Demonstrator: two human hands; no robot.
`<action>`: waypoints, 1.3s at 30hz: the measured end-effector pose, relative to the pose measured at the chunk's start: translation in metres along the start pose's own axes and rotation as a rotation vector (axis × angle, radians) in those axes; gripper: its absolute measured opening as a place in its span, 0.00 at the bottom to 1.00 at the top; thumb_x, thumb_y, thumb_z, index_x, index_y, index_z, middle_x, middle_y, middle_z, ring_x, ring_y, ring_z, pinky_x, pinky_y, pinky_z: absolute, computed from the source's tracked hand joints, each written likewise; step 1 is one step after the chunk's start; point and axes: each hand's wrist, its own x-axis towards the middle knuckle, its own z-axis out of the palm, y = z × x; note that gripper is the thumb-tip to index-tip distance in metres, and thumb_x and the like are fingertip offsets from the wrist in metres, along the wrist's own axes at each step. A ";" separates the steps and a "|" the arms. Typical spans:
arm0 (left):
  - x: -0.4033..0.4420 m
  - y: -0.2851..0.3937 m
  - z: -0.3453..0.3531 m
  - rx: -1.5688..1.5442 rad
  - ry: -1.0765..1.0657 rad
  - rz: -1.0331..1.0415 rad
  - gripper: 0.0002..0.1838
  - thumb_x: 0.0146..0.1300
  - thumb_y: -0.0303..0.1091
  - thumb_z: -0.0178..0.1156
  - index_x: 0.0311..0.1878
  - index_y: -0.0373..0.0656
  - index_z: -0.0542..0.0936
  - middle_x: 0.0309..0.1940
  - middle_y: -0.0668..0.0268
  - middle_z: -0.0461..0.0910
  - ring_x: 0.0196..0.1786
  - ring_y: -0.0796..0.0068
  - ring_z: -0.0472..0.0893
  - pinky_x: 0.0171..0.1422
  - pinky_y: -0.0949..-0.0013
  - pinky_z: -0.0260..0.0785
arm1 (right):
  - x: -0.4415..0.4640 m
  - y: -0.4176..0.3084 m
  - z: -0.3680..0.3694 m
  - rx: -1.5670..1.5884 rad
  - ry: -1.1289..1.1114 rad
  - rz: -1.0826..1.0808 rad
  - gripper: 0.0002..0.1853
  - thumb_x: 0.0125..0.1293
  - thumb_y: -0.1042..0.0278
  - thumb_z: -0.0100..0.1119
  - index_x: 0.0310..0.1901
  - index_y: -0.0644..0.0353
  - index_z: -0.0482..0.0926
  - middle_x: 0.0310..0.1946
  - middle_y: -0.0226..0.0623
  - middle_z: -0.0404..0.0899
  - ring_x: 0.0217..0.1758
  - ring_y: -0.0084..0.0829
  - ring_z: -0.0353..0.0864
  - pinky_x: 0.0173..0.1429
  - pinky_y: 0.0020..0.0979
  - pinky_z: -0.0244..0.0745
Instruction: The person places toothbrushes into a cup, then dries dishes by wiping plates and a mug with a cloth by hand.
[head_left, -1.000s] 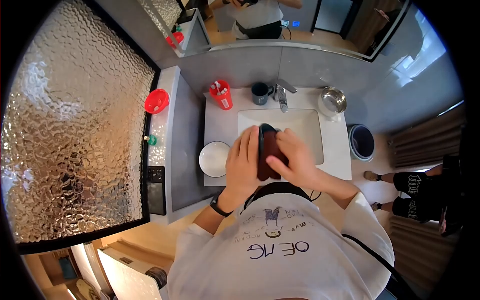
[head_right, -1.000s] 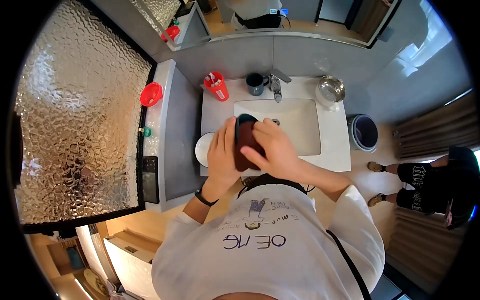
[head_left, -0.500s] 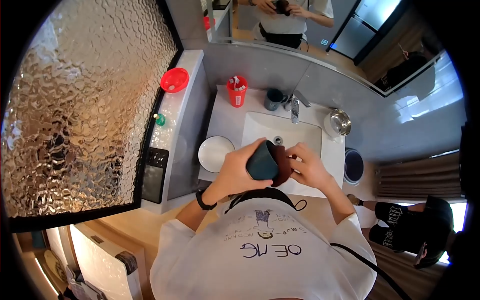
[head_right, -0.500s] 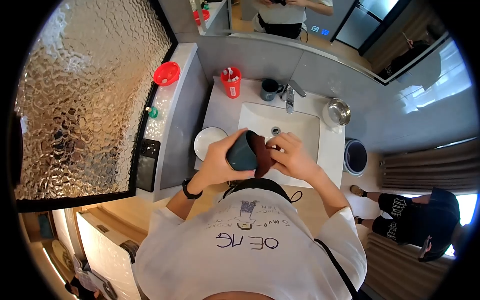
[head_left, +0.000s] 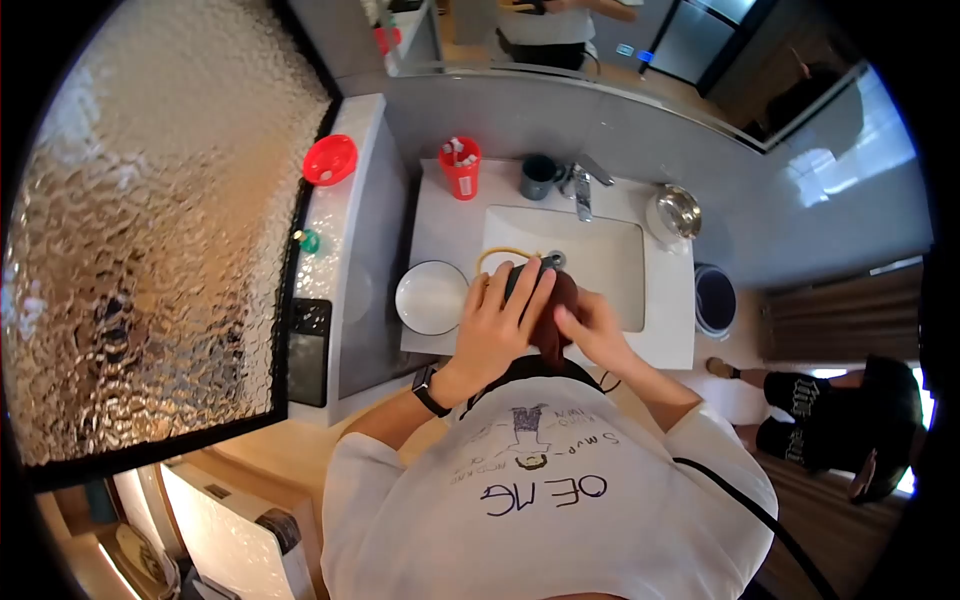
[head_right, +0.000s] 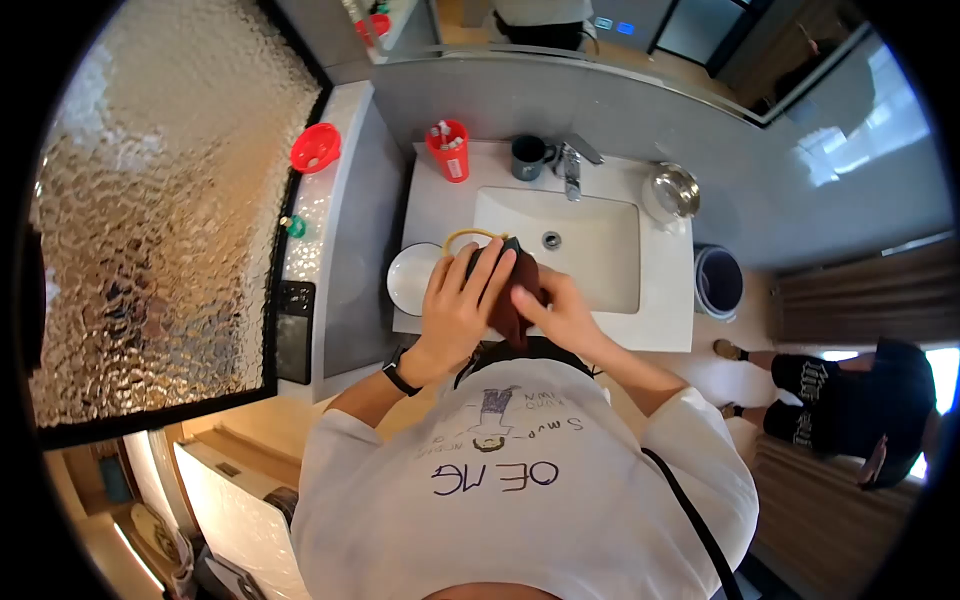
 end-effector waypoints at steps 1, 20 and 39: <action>0.000 0.001 0.005 -0.020 -0.002 0.017 0.27 0.52 0.29 0.58 0.59 0.35 0.75 0.60 0.58 0.74 0.54 0.56 0.76 0.54 0.55 0.69 | 0.003 0.001 0.005 0.000 0.027 0.002 0.18 0.69 0.55 0.59 0.41 0.66 0.77 0.29 0.27 0.74 0.32 0.18 0.72 0.33 0.25 0.67; -0.024 -0.042 0.043 -1.777 -0.908 -0.549 0.53 0.31 0.42 0.81 0.65 0.35 0.69 0.57 0.62 0.76 0.61 0.70 0.73 0.69 0.67 0.59 | -0.024 -0.027 -0.068 -1.001 -0.344 -0.695 0.12 0.47 0.64 0.68 0.31 0.60 0.78 0.49 0.32 0.74 0.59 0.40 0.68 0.60 0.39 0.64; -0.074 -0.196 0.180 -0.673 0.173 -0.796 0.48 0.35 0.28 0.79 0.62 0.44 0.62 0.53 0.60 0.74 0.59 0.67 0.74 0.65 0.65 0.65 | -0.056 0.176 -0.129 0.529 0.397 0.298 0.23 0.63 0.75 0.61 0.61 0.63 0.70 0.52 0.38 0.77 0.55 0.33 0.77 0.59 0.35 0.75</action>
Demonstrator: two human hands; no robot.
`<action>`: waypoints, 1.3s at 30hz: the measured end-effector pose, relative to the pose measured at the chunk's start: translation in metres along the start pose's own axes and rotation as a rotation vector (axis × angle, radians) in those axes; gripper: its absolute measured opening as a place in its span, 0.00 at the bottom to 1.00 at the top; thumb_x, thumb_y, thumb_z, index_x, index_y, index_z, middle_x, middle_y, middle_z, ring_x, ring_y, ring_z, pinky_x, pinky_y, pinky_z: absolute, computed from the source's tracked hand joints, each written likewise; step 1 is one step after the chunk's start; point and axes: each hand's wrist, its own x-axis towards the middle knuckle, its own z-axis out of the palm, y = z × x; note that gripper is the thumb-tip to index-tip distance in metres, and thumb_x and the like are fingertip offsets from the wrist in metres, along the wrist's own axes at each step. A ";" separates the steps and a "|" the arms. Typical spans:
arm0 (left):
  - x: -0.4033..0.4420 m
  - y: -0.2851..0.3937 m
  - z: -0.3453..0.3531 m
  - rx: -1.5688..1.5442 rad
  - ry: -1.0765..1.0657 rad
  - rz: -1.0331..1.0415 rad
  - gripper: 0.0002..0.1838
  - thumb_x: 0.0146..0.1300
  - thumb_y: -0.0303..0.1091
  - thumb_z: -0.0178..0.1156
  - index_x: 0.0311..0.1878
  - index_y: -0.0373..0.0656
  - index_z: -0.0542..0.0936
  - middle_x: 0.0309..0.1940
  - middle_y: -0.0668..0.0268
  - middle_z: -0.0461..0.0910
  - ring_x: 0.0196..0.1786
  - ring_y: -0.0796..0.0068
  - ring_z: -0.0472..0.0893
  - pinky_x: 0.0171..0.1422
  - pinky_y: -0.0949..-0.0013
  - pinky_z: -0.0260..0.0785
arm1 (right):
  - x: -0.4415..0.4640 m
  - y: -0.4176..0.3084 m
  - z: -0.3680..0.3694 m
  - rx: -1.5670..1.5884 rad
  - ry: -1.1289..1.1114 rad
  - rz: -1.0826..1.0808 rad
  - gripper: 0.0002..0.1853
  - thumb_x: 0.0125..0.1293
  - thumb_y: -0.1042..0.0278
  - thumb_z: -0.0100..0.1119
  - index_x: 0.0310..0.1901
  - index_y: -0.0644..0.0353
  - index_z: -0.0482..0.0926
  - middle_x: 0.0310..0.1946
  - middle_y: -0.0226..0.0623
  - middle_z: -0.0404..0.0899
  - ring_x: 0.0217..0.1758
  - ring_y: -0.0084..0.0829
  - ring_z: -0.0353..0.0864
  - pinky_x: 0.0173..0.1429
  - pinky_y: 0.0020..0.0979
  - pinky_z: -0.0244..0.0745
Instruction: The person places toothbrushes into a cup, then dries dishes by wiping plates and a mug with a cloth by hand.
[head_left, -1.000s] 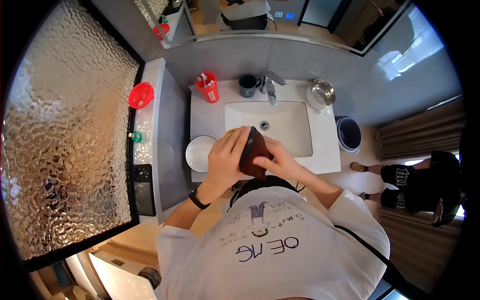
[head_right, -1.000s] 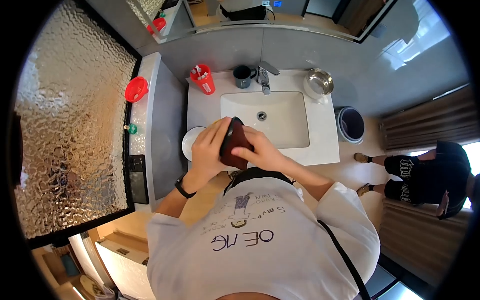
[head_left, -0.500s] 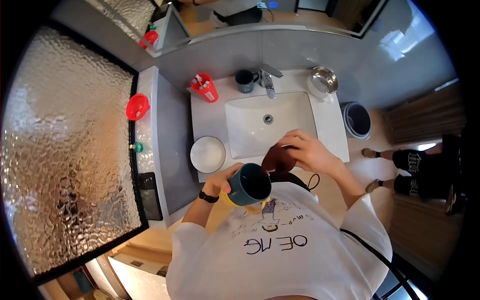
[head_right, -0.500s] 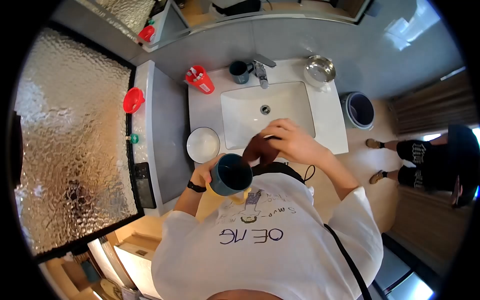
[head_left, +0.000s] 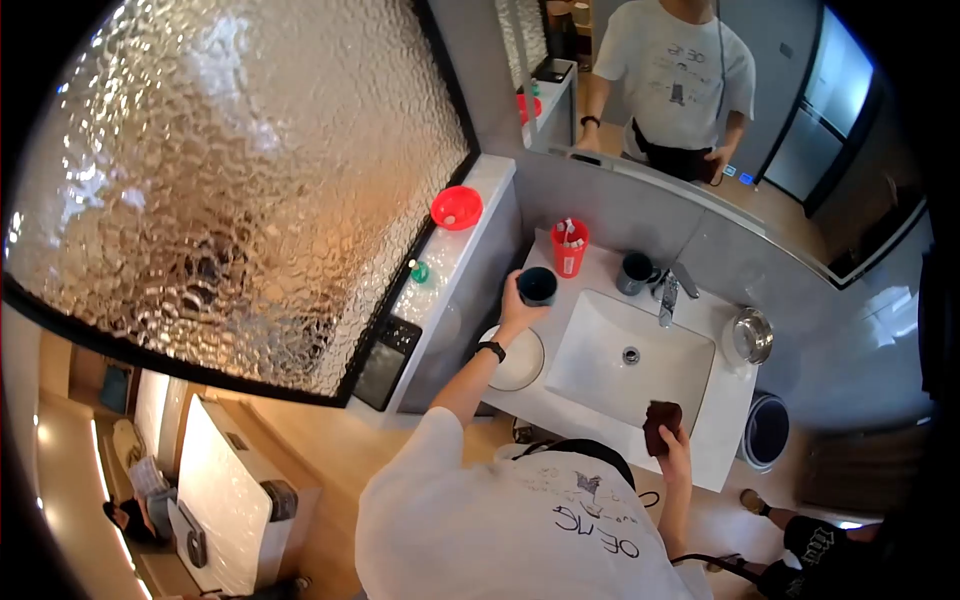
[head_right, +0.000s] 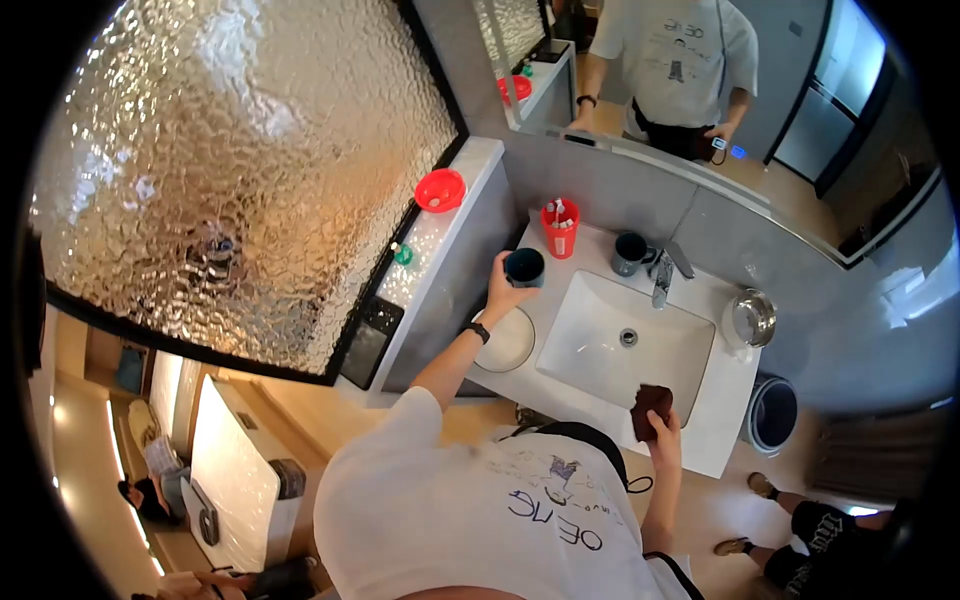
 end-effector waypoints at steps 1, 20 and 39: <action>0.006 0.000 0.001 -0.015 0.112 -0.083 0.48 0.35 0.28 0.79 0.62 0.44 0.63 0.53 0.60 0.75 0.58 0.67 0.74 0.65 0.65 0.65 | 0.007 0.005 -0.011 -0.119 0.038 -0.055 0.24 0.63 0.75 0.62 0.60 0.63 0.71 0.52 0.38 0.78 0.54 0.33 0.78 0.58 0.35 0.75; -0.014 0.031 0.016 0.678 0.175 0.288 0.42 0.46 0.46 0.75 0.61 0.38 0.66 0.57 0.50 0.68 0.62 0.46 0.65 0.64 0.49 0.62 | 0.003 0.062 -0.162 -1.346 0.934 -0.286 0.33 0.55 0.61 0.69 0.61 0.58 0.68 0.52 0.52 0.72 0.58 0.55 0.66 0.65 0.50 0.58; 0.160 0.050 0.073 0.899 -0.330 0.012 0.45 0.42 0.49 0.75 0.64 0.40 0.70 0.57 0.51 0.74 0.59 0.50 0.74 0.64 0.56 0.68 | -0.063 0.065 -0.079 -1.195 0.973 -0.609 0.26 0.57 0.75 0.62 0.58 0.61 0.68 0.55 0.48 0.69 0.59 0.51 0.66 0.63 0.46 0.62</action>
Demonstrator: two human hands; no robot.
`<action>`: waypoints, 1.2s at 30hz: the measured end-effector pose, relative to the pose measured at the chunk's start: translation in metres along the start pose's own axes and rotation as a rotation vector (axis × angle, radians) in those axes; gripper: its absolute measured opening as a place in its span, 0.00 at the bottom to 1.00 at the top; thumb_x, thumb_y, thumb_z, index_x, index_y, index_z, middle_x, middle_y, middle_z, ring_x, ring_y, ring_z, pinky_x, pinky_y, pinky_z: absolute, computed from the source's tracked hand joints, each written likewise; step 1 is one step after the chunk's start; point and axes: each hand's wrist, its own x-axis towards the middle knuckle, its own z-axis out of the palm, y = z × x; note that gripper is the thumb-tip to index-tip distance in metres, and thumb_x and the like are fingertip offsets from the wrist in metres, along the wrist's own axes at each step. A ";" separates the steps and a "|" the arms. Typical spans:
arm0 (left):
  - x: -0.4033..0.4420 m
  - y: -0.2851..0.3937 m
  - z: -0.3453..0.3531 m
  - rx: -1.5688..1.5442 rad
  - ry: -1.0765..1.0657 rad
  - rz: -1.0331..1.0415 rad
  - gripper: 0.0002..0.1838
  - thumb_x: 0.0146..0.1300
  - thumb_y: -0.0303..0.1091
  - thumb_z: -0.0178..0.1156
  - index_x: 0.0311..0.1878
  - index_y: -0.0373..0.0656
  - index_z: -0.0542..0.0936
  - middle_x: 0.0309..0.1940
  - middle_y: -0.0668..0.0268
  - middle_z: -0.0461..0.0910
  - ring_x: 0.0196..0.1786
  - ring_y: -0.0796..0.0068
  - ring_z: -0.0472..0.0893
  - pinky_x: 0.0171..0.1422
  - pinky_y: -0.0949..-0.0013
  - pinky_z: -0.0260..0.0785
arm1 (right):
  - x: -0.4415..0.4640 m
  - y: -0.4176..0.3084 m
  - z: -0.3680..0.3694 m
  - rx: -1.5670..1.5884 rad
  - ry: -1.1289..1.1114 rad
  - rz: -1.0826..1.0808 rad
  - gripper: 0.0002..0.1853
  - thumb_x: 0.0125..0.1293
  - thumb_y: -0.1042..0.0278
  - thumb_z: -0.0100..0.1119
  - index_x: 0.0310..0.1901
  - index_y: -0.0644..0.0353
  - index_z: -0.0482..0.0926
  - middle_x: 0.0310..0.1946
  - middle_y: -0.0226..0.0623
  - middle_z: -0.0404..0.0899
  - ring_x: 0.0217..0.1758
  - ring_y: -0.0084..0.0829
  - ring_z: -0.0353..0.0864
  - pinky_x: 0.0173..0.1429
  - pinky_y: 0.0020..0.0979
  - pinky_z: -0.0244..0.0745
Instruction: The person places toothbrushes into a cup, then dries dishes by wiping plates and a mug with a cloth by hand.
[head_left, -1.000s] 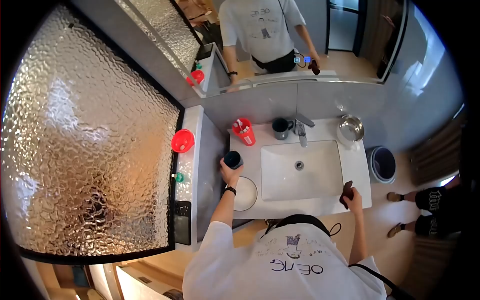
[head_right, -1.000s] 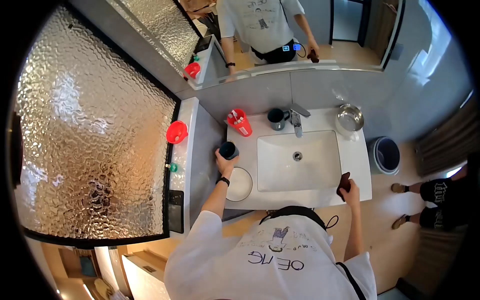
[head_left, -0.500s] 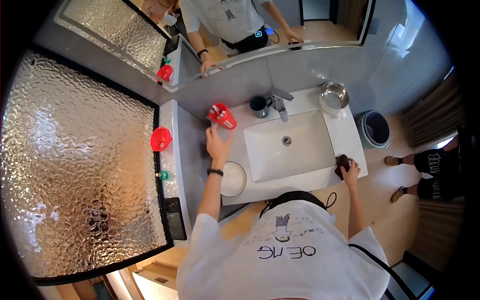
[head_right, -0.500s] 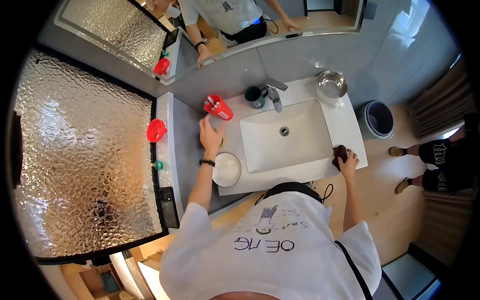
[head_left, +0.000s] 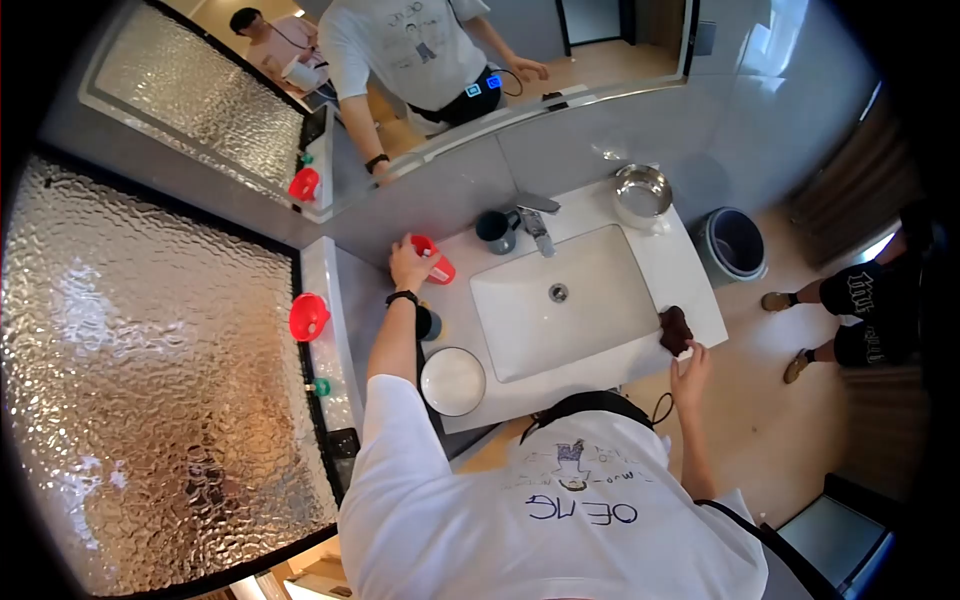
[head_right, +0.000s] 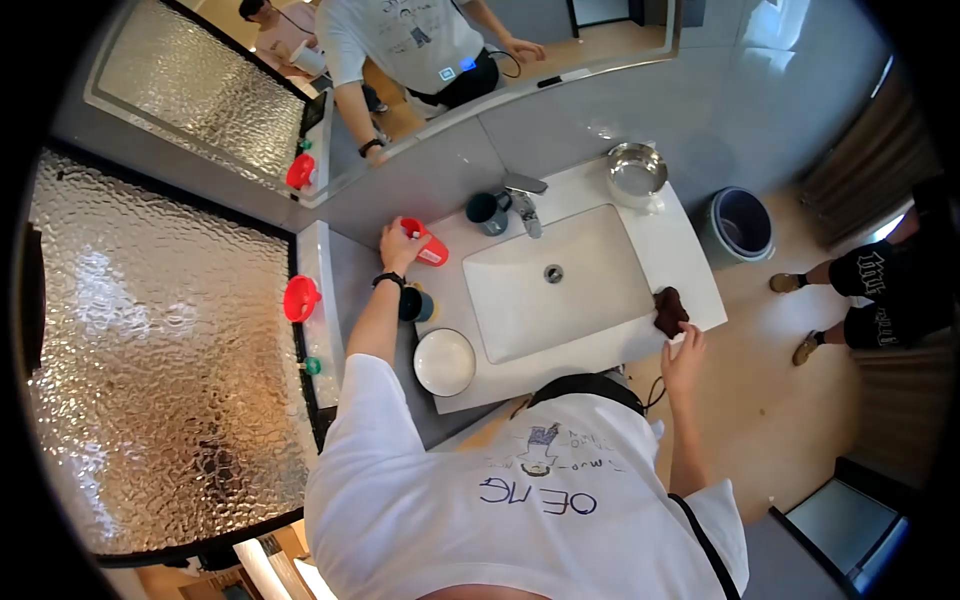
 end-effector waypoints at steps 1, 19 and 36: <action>-0.004 0.001 -0.001 -0.016 -0.014 -0.003 0.45 0.42 0.49 0.75 0.64 0.40 0.70 0.57 0.51 0.74 0.59 0.50 0.74 0.64 0.56 0.68 | -0.005 -0.008 -0.004 -0.004 -0.011 -0.006 0.26 0.56 0.76 0.62 0.58 0.62 0.67 0.53 0.46 0.70 0.57 0.49 0.69 0.61 0.44 0.64; -0.245 0.077 0.002 -2.071 -0.325 -0.460 0.27 0.67 0.49 0.57 0.61 0.39 0.73 0.56 0.63 0.76 0.58 0.68 0.76 0.60 0.62 0.71 | 0.077 -0.232 0.047 1.038 -0.505 -0.075 0.32 0.60 0.70 0.65 0.65 0.56 0.65 0.57 0.41 0.70 0.56 0.26 0.72 0.53 0.29 0.74; -0.250 0.106 0.115 -1.785 -0.527 -0.526 0.14 0.70 0.40 0.53 0.48 0.40 0.79 0.45 0.64 0.80 0.46 0.73 0.80 0.50 0.69 0.73 | 0.083 -0.255 -0.065 0.412 -0.352 -0.367 0.34 0.45 0.63 0.75 0.57 0.59 0.74 0.48 0.45 0.76 0.45 0.42 0.81 0.49 0.35 0.79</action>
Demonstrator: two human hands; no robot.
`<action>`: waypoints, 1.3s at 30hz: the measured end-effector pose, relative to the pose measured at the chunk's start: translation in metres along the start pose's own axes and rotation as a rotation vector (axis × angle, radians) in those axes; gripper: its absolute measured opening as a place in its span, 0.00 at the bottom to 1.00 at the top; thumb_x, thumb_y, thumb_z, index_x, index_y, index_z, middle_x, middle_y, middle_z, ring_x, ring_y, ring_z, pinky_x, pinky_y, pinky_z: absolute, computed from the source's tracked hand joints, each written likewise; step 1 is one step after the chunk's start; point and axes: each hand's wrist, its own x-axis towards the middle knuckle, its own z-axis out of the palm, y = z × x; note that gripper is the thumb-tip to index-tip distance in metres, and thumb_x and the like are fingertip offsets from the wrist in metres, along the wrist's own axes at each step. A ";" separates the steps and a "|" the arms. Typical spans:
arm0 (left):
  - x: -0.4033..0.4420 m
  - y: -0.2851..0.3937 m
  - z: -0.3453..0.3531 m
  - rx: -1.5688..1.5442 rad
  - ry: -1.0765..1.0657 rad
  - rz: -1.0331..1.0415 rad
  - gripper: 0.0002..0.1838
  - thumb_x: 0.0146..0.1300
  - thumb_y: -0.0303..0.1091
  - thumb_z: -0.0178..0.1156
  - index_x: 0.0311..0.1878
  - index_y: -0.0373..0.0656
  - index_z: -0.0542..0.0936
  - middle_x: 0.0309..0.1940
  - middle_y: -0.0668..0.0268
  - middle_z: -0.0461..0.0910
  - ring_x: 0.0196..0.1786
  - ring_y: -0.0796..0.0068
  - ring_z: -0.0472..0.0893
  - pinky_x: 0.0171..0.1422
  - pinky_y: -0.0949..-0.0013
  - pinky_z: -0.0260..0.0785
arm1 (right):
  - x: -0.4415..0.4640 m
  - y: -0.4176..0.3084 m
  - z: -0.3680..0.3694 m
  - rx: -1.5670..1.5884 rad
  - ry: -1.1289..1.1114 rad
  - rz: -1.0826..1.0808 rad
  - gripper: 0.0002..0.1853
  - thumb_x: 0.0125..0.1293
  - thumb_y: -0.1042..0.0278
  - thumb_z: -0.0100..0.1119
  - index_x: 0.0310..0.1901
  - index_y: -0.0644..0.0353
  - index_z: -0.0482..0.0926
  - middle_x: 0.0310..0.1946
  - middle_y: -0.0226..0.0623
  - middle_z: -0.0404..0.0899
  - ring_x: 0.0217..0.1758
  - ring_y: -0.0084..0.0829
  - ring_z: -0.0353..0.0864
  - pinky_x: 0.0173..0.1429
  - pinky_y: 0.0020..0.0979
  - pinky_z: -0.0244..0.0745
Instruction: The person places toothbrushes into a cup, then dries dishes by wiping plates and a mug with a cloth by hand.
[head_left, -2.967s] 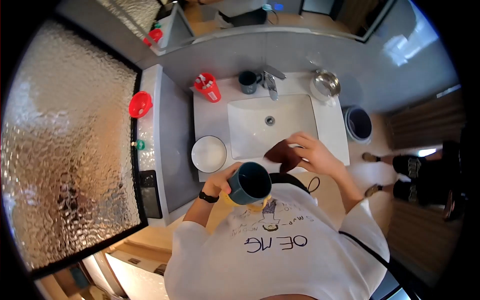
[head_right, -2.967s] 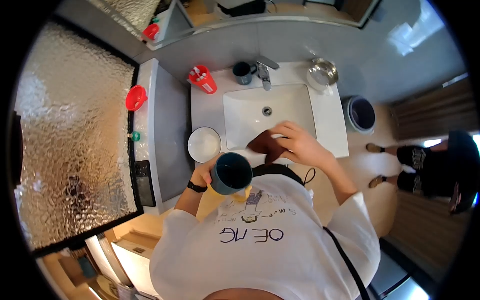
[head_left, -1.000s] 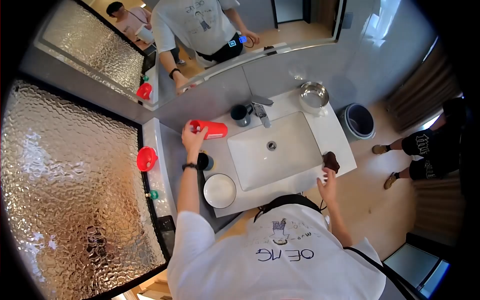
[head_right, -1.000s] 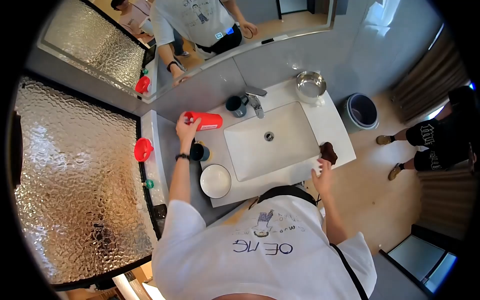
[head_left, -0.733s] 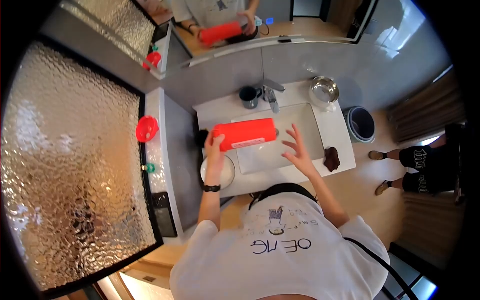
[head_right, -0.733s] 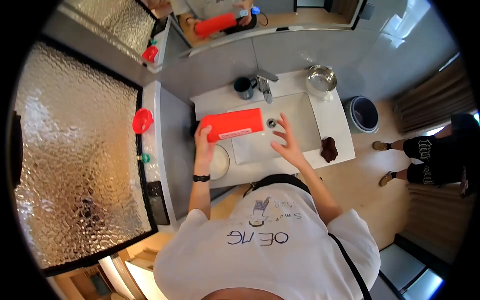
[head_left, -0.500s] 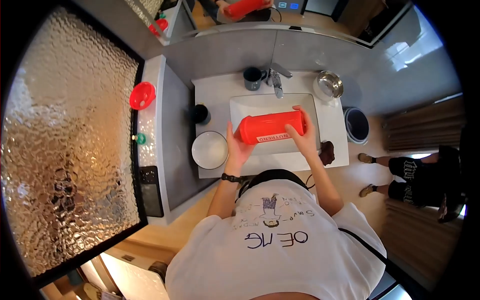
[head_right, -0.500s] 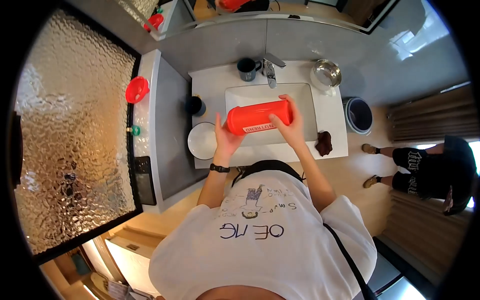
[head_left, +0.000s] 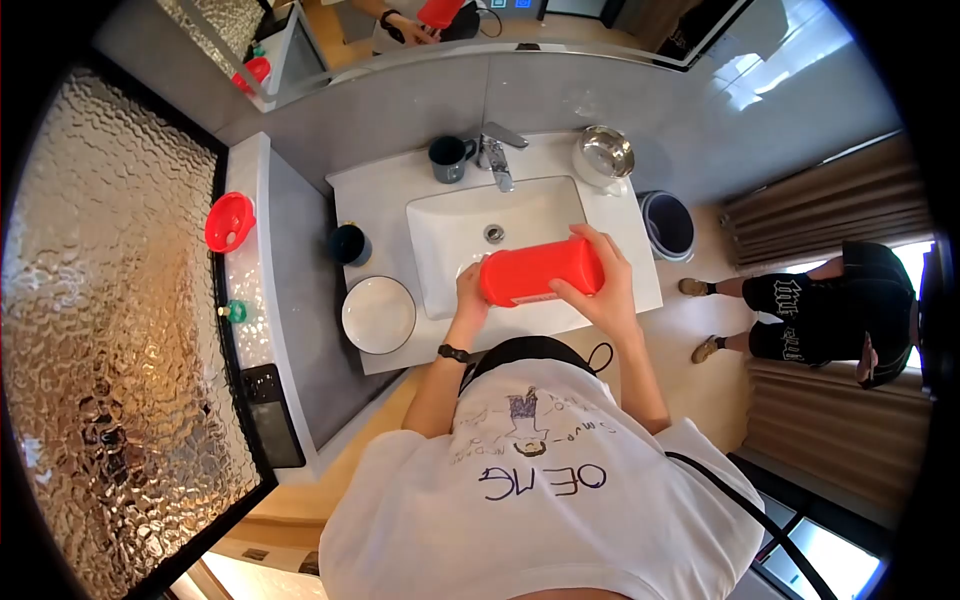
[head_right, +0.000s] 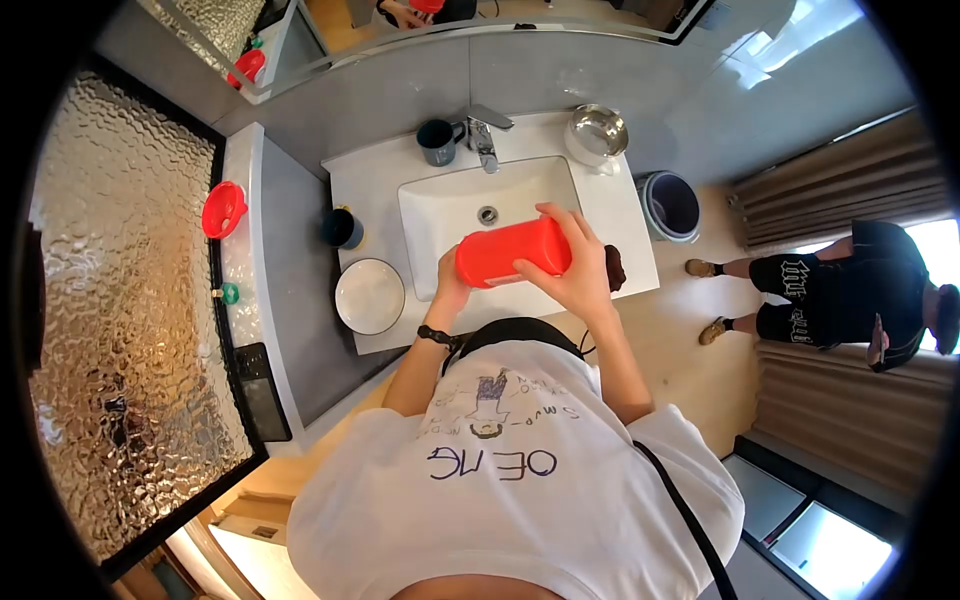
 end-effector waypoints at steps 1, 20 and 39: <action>0.000 -0.002 0.001 0.005 -0.002 -0.004 0.14 0.70 0.40 0.53 0.48 0.40 0.79 0.45 0.64 0.80 0.46 0.73 0.80 0.50 0.69 0.73 | -0.005 0.005 -0.003 0.058 -0.017 0.012 0.34 0.46 0.64 0.75 0.57 0.60 0.73 0.49 0.43 0.76 0.47 0.39 0.80 0.51 0.34 0.78; -0.118 0.072 -0.092 -0.803 0.040 0.114 0.06 0.70 0.38 0.55 0.43 0.47 0.75 0.26 0.69 0.76 0.23 0.77 0.73 0.20 0.78 0.64 | -0.015 0.108 0.123 1.888 -0.208 0.768 0.41 0.53 0.32 0.63 0.57 0.59 0.69 0.50 0.40 0.73 0.50 0.31 0.72 0.52 0.32 0.74; -0.258 0.022 -0.129 -0.278 0.854 0.110 0.13 0.67 0.41 0.60 0.29 0.47 0.73 0.25 0.72 0.73 0.25 0.81 0.72 0.30 0.76 0.63 | 0.160 0.114 0.399 -0.148 -0.402 0.034 0.44 0.45 0.36 0.73 0.61 0.53 0.72 0.55 0.45 0.77 0.61 0.47 0.71 0.66 0.44 0.66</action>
